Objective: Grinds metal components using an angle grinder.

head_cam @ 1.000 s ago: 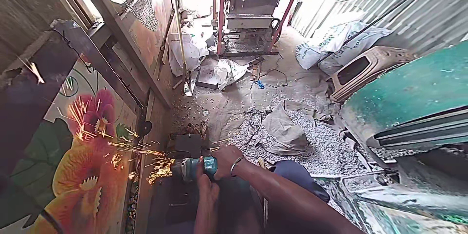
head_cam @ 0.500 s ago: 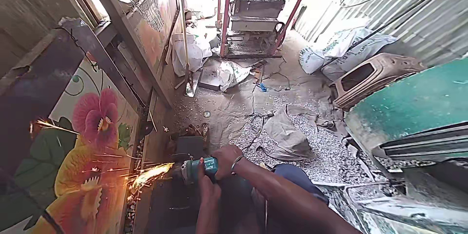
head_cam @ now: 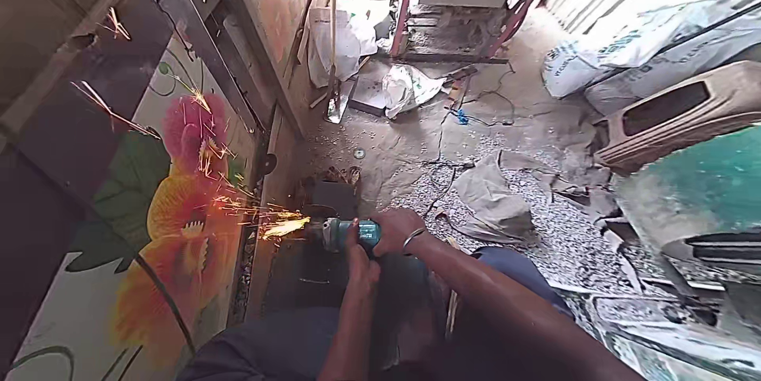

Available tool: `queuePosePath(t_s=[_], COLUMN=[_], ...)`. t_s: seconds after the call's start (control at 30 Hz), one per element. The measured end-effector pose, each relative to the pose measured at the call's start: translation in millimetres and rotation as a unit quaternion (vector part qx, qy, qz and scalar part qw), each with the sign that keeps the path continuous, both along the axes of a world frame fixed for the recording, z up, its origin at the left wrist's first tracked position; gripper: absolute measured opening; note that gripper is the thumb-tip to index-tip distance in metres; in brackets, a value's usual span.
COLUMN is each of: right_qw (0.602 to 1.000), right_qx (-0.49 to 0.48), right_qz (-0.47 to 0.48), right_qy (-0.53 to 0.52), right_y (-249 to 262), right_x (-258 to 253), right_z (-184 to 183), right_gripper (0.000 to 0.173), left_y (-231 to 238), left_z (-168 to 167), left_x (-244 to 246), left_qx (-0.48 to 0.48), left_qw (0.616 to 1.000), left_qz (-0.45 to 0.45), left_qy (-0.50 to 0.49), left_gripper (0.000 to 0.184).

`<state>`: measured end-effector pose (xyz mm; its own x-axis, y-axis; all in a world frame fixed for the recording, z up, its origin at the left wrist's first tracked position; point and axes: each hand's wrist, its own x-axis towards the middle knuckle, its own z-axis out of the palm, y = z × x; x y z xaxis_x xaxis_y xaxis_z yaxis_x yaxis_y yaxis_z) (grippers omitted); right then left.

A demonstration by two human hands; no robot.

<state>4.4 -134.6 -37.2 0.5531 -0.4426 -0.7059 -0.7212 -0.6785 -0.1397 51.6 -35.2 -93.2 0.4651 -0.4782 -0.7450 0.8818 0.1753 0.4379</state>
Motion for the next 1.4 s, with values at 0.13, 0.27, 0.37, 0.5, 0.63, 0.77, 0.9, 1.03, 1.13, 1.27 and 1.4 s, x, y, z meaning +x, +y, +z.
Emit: queuePosePath(t_s=[0.13,0.27,0.37,0.5,0.63,0.77,0.9,1.03,1.13,1.27,1.4], right_qw=[0.999,0.998,0.999,1.0,1.0,1.0,0.999,0.998,0.998,1.0,1.0], right_qx=[-0.006,-0.011,-0.014,-0.01,-0.009,-0.007,0.0,-0.002,-0.007,-0.013,-0.008], right_qz=[0.036,0.053,0.039,0.01,-0.003,0.012,0.037,0.054,0.052,0.022,0.001], right_qy=[0.001,-0.014,-0.015,-0.008,0.001,0.006,-0.001,-0.015,-0.015,-0.007,0.008], right_y=[-10,-14,-8,4,10,1,-8,-16,-14,-1,10], right_x=[7,8,4,-4,-7,-1,5,7,7,1,-4], right_z=[-2,-6,-3,2,5,2,-1,-7,-6,-1,8], right_gripper=[0.07,0.071,0.07,0.069,0.071,0.072,0.07,0.071,0.071,0.07,0.07], left_y=[-4,-5,-3,4,6,3,-4,-8,-6,0,6], left_z=[-4,-9,-7,-3,-2,-5,-6,-6,-6,-2,-3], left_x=[1,1,1,-2,-4,-1,1,0,-1,-1,-3], left_qx=[-0.013,-0.027,-0.019,-0.006,-0.003,-0.014,-0.014,-0.015,-0.012,-0.007,0.004], left_qw=[1.0,0.999,1.0,1.0,1.0,1.0,1.0,1.0,1.0,1.0,1.0], left_qz=[0.017,0.018,0.005,-0.006,-0.008,-0.003,0.012,0.019,0.017,0.009,-0.001], left_qy=[0.001,-0.011,-0.008,-0.006,0.001,0.0,-0.005,-0.019,-0.022,-0.008,0.006], left_gripper=[0.025,0.027,0.028,0.027,0.026,0.024,0.026,0.028,0.03,0.028,0.027])
